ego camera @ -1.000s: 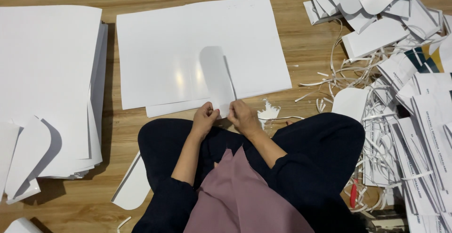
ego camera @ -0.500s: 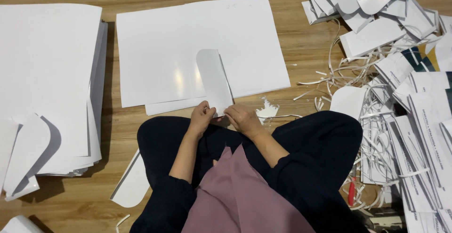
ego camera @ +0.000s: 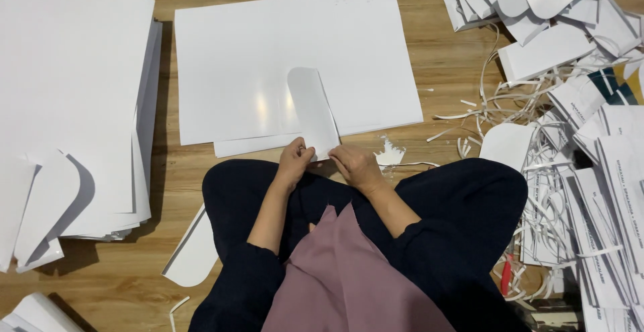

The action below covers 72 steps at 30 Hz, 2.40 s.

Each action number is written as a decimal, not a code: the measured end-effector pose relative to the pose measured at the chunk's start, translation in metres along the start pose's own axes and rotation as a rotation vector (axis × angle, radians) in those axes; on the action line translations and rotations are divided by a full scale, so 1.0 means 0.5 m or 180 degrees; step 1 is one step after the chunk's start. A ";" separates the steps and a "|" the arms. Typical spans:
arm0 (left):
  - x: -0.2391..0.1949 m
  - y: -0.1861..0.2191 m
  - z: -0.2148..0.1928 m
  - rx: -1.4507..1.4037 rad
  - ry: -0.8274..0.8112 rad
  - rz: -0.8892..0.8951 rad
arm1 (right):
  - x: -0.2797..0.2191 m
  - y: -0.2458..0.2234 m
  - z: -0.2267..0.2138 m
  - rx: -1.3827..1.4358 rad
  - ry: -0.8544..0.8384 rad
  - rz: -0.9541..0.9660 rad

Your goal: Folding the bottom flap of printed folders and applying adhesive to secure them

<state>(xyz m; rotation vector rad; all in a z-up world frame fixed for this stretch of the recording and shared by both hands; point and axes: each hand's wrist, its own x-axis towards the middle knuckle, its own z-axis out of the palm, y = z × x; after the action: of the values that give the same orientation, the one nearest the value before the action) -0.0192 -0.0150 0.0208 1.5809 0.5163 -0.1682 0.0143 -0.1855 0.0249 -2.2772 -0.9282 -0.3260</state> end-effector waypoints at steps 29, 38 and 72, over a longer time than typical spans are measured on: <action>-0.006 0.013 0.010 -0.1132 -0.0181 -0.0252 | -0.007 0.008 0.016 -0.0605 0.0158 -0.0504; -0.011 0.034 0.004 -0.1118 -0.0171 -0.0205 | 0.014 -0.014 -0.015 0.0648 -0.0046 0.0450; 0.003 -0.005 -0.003 -0.1315 -0.0354 -0.0136 | 0.026 -0.016 -0.024 -0.0233 0.0270 -0.0556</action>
<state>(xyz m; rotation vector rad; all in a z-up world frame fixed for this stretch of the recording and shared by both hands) -0.0194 -0.0132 0.0182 1.1518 0.4638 -0.1685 0.0183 -0.1821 0.0437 -2.2336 -1.0897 -0.5364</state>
